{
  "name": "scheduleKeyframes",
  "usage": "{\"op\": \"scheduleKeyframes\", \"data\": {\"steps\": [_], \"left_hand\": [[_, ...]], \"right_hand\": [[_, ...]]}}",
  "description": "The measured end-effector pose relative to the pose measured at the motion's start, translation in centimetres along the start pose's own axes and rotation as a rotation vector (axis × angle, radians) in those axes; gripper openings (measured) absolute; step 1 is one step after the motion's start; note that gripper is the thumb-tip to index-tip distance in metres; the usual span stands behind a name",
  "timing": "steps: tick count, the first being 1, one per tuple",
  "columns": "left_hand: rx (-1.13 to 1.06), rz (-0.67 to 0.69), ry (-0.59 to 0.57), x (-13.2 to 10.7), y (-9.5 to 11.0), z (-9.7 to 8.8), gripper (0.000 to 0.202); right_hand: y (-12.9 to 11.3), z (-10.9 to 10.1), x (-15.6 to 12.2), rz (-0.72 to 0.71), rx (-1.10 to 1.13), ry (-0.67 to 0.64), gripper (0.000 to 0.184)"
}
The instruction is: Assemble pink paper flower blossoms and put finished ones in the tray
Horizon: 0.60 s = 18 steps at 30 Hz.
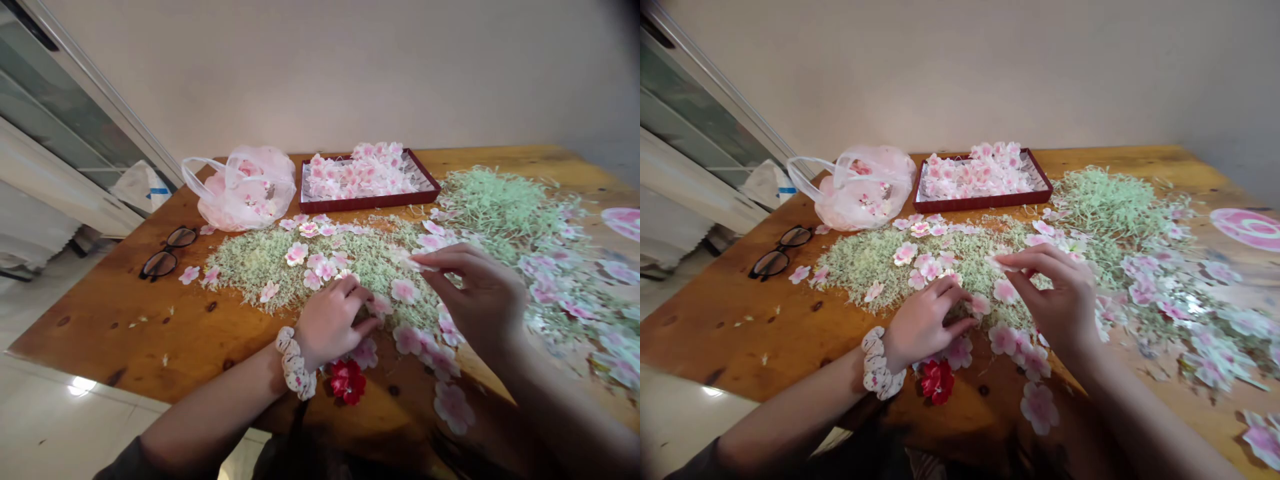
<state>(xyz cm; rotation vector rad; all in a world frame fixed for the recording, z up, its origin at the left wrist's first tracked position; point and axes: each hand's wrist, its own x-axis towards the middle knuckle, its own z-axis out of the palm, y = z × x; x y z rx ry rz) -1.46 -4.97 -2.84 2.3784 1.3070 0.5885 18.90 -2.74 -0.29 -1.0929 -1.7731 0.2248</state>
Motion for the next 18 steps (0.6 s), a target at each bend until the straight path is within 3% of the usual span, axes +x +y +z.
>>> {"op": "scheduleKeyframes", "data": {"steps": [3,6,10,15,18], "left_hand": [[0.040,0.005,0.022,0.2,0.0,0.3,0.030],[0.106,0.099,0.098,0.2,0.0,0.3,0.034],[0.150,0.171,0.189,0.3,-0.2,0.5,0.022],[-0.289,0.040,0.282,0.8,-0.6,-0.1,0.011],[-0.603,-0.092,0.285,1.1,-0.7,-0.9,0.012]], "right_hand": [[-0.1,0.2,0.0,-0.022,0.016,-0.031,0.014],[-0.1,0.3,0.0,-0.032,0.022,-0.045,0.014],[0.1,0.3,0.1,-0.027,0.053,-0.055,0.014],[0.6,0.1,0.4,0.226,0.348,-0.199,0.007],[0.8,0.0,0.4,0.453,0.628,-0.395,0.009]]}}
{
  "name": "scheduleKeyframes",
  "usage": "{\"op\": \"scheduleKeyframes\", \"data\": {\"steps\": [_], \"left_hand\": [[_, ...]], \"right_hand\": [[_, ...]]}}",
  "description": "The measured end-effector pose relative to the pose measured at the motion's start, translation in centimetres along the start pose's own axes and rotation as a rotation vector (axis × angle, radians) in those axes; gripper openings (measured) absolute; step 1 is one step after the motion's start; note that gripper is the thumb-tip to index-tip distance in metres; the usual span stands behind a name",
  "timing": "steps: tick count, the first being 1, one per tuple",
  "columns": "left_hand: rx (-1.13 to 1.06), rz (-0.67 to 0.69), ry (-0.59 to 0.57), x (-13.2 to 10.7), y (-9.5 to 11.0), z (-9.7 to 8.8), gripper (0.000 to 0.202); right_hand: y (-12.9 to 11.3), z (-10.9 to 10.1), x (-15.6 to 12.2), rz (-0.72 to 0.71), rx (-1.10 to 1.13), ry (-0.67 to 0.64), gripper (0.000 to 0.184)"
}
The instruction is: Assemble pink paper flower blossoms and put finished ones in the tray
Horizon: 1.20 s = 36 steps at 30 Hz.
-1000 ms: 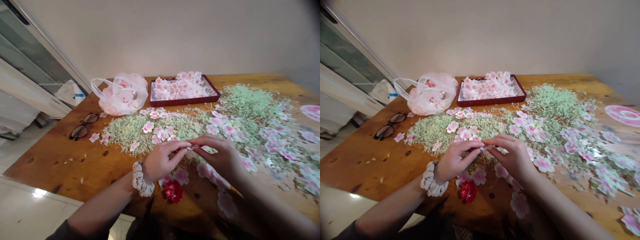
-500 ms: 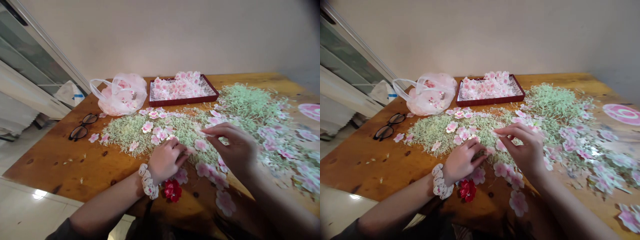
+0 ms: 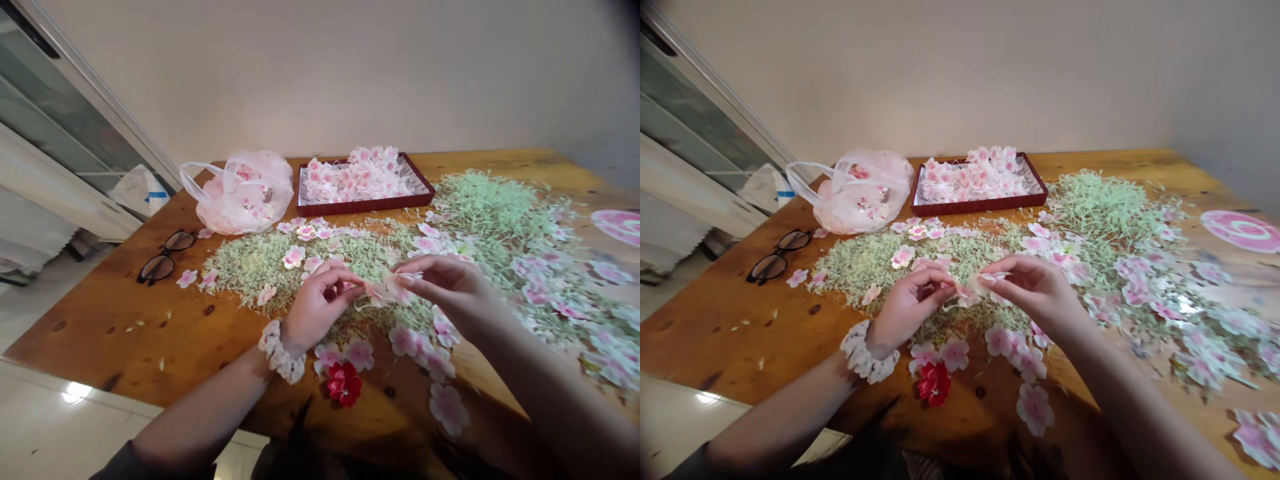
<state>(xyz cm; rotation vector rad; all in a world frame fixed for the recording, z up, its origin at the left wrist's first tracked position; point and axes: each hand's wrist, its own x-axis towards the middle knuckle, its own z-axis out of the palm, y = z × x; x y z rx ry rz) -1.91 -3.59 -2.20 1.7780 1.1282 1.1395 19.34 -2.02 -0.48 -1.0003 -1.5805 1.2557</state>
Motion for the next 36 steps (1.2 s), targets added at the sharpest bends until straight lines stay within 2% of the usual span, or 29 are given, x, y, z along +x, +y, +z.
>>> {"op": "scheduleKeyframes", "data": {"steps": [3,7,11,15,20,22,25,27,29,33,36], "left_hand": [[-0.164,-0.078,-0.016,0.2,0.2,-0.4,0.014],[-0.195,-0.084,-0.109,-0.1,0.2,-0.3,0.014],[-0.149,-0.074,-0.174,-0.2,0.1,-0.1,0.014],[-0.055,-0.058,-0.177,-0.2,0.3,-0.2,0.014],[0.059,-0.010,-0.187,-0.2,0.4,-0.3,0.013],[0.081,0.014,-0.143,-0.3,0.5,-0.2,0.013],[0.130,0.140,-0.042,-0.7,0.8,0.0,0.016],[0.185,0.255,-0.027,-1.1,0.9,0.3,0.019],[0.252,0.316,-0.032,-1.4,0.7,0.6,0.021],[0.342,0.308,-0.044,-1.5,0.4,0.9,0.010],[0.256,0.303,-0.057,-1.3,0.8,0.5,0.005]], "right_hand": [[0.1,0.4,-0.2,0.208,0.219,-0.192,0.010],[0.1,1.4,-0.6,0.339,0.418,-0.228,0.009],[0.0,1.6,-0.6,0.385,0.383,-0.204,0.011],[0.0,1.3,-0.5,0.452,0.280,-0.198,0.015],[-0.2,1.3,-0.4,0.469,0.216,-0.221,0.017],[-0.2,1.4,-0.3,0.454,0.221,-0.202,0.017],[0.1,1.5,-0.3,0.415,0.247,-0.142,0.016],[0.3,1.5,-0.3,0.398,0.284,-0.105,0.014],[0.5,1.6,-0.4,0.392,0.331,-0.084,0.012],[0.6,1.8,-0.4,0.396,0.357,-0.082,0.012],[0.7,1.8,-0.4,0.394,0.339,-0.049,0.015]]}}
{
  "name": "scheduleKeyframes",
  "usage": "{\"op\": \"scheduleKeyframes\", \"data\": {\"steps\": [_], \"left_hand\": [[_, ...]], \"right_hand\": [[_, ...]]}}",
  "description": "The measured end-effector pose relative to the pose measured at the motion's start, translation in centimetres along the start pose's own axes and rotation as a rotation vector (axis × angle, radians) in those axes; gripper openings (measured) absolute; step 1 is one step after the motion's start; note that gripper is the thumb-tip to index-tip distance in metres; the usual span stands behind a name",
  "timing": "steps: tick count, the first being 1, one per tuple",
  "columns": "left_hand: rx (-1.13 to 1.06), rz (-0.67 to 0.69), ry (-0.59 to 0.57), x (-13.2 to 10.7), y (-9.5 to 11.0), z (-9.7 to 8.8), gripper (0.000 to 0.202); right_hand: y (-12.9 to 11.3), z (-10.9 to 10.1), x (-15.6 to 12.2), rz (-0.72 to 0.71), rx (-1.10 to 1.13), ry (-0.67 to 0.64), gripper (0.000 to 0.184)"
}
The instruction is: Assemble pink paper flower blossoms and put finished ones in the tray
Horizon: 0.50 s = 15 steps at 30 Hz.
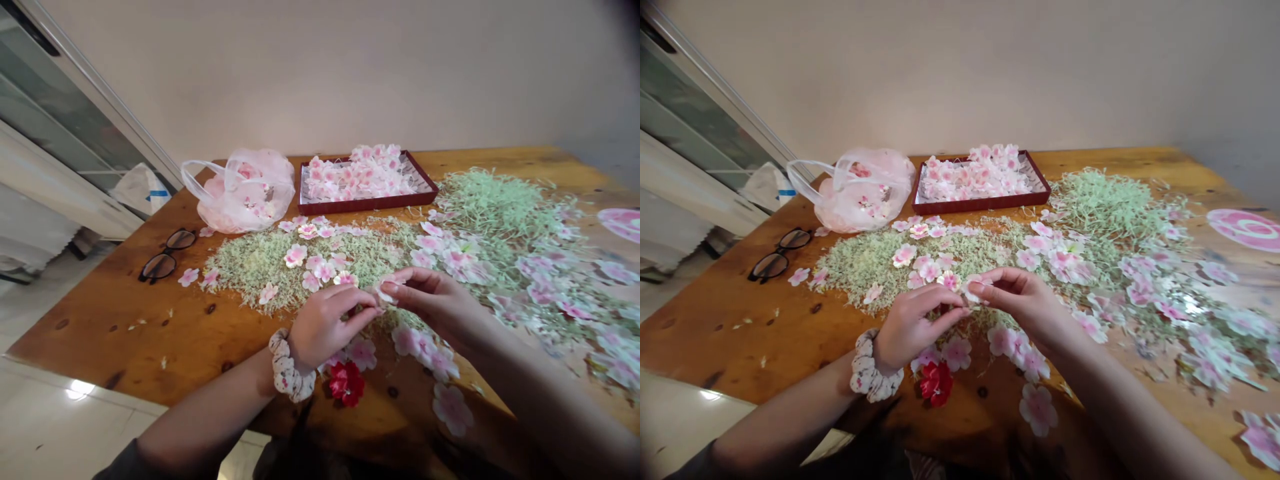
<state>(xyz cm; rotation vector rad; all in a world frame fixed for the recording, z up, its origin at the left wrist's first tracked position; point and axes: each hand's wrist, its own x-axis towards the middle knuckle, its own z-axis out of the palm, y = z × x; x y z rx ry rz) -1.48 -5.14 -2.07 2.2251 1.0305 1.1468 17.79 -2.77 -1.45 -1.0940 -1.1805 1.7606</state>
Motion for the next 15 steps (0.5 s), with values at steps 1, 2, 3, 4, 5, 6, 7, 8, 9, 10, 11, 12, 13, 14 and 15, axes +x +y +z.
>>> {"op": "scheduleKeyframes", "data": {"steps": [1,2,3,4,5,6,7,8,9,10,11,12,13,14,15], "left_hand": [[-0.051,-0.029,0.008,0.13,0.10,-0.19,0.006],[-0.116,-0.082,0.016,0.26,0.18,-0.37,0.007],[-0.201,-0.154,0.024,0.38,0.21,-0.53,0.008],[-0.306,-0.242,0.032,0.49,0.18,-0.66,0.010],[-0.428,-0.330,0.037,0.58,0.08,-0.75,0.013],[-0.560,-0.409,0.033,0.65,-0.06,-0.80,0.016],[-0.688,-0.472,0.017,0.70,-0.23,-0.83,0.018],[-0.801,-0.515,-0.013,0.73,-0.40,-0.82,0.020],[-0.894,-0.544,-0.047,0.75,-0.53,-0.80,0.022],[-0.966,-0.562,-0.079,0.75,-0.60,-0.76,0.024],[-1.017,-0.578,-0.098,0.74,-0.62,-0.71,0.026],[-1.049,-0.599,-0.096,0.72,-0.58,-0.68,0.028],[-1.067,-0.625,-0.084,0.70,-0.51,-0.66,0.030],[-1.074,-0.655,-0.064,0.69,-0.42,-0.66,0.031],[-1.071,-0.680,-0.039,0.68,-0.33,-0.69,0.032]], "right_hand": [[0.06,-0.07,0.05,-0.004,0.005,0.007,0.015],[0.12,-0.16,0.10,-0.006,0.014,0.004,0.015],[0.17,-0.24,0.15,-0.006,0.025,-0.007,0.014],[0.20,-0.29,0.18,-0.003,0.032,-0.025,0.013],[0.20,-0.30,0.20,0.000,0.036,-0.045,0.013],[0.17,-0.27,0.20,0.003,0.034,-0.062,0.013],[0.11,-0.19,0.16,0.002,0.027,-0.075,0.013],[0.02,-0.08,0.11,-0.003,0.015,-0.082,0.014],[-0.10,0.04,0.03,-0.014,0.000,-0.087,0.014],[-0.23,0.17,-0.07,-0.029,-0.019,-0.091,0.014],[-0.36,0.26,-0.17,-0.048,-0.042,-0.098,0.013],[-0.49,0.32,-0.27,-0.071,-0.072,-0.110,0.013],[-0.59,0.34,-0.36,-0.104,-0.106,-0.122,0.012],[-0.68,0.31,-0.45,-0.158,-0.150,-0.129,0.011],[-0.75,0.27,-0.53,-0.238,-0.206,-0.127,0.009]]}}
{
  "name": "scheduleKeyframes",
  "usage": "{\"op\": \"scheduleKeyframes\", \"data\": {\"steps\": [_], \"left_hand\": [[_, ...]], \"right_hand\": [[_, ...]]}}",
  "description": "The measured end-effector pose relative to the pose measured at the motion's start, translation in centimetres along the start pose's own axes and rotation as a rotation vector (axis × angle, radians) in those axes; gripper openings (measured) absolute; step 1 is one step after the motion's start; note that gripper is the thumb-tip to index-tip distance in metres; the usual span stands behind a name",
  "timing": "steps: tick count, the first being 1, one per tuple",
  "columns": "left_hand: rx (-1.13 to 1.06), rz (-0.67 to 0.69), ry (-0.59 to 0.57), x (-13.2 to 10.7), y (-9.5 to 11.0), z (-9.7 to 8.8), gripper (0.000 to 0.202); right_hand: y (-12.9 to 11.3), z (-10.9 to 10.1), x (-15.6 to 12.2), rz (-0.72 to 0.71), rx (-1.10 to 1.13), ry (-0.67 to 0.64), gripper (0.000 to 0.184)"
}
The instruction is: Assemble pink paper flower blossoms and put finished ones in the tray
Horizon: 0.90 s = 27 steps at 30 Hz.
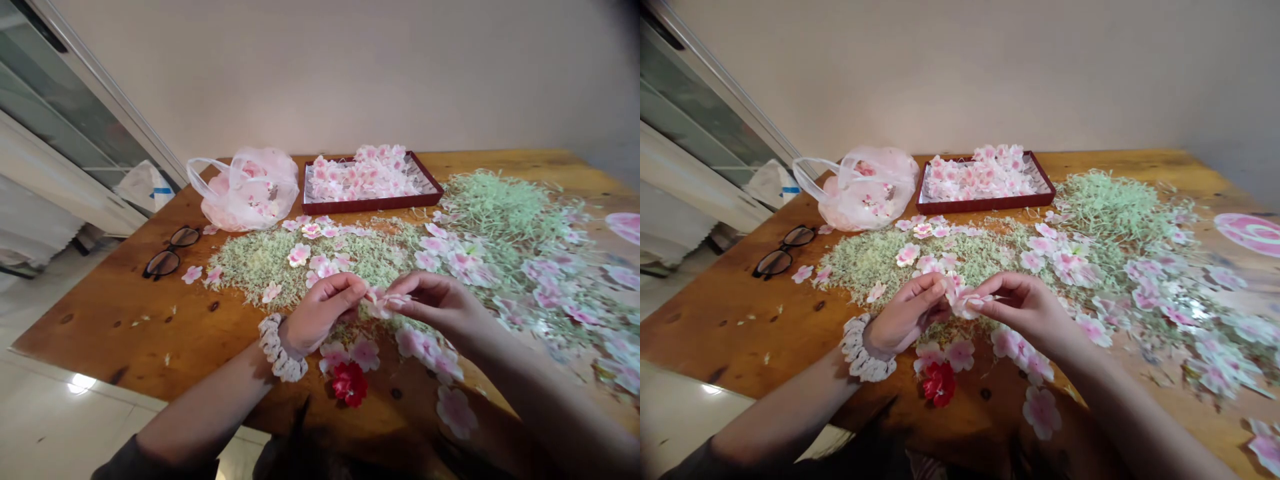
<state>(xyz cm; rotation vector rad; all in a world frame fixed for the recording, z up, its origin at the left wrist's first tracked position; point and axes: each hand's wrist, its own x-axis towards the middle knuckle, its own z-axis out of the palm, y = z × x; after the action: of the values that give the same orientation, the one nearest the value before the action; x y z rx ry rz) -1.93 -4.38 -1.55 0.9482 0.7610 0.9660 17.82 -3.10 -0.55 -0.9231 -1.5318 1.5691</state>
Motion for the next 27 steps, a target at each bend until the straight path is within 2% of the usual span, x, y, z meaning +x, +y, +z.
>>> {"op": "scheduleKeyframes", "data": {"steps": [2,5,6,8,14,20,27], "left_hand": [[0.017,0.004,0.036,-0.1,0.1,0.0,0.032],[0.119,0.061,0.000,-0.2,0.4,-0.2,0.035],[0.159,0.075,-0.017,-0.3,0.4,-0.3,0.036],[0.210,0.070,-0.042,-0.4,0.5,-0.4,0.037],[0.248,0.010,-0.125,-0.6,0.9,0.0,0.034],[0.297,0.020,-0.122,-0.6,1.0,0.2,0.035],[0.307,0.074,-0.166,-0.7,1.1,0.2,0.029]], "right_hand": [[-0.1,-0.1,-0.1,-0.230,-0.171,0.022,0.006],[-0.4,0.2,-0.4,-0.627,-0.426,0.031,0.020],[-0.6,0.3,-0.6,-0.720,-0.477,0.026,0.025],[-0.8,0.7,-0.9,-0.817,-0.536,0.026,0.029],[-0.6,1.2,-1.5,-0.801,-0.546,0.001,0.030],[-0.6,1.3,-1.4,-0.795,-0.533,-0.047,0.030],[-0.4,1.2,-1.6,-0.801,-0.535,0.012,0.026]]}}
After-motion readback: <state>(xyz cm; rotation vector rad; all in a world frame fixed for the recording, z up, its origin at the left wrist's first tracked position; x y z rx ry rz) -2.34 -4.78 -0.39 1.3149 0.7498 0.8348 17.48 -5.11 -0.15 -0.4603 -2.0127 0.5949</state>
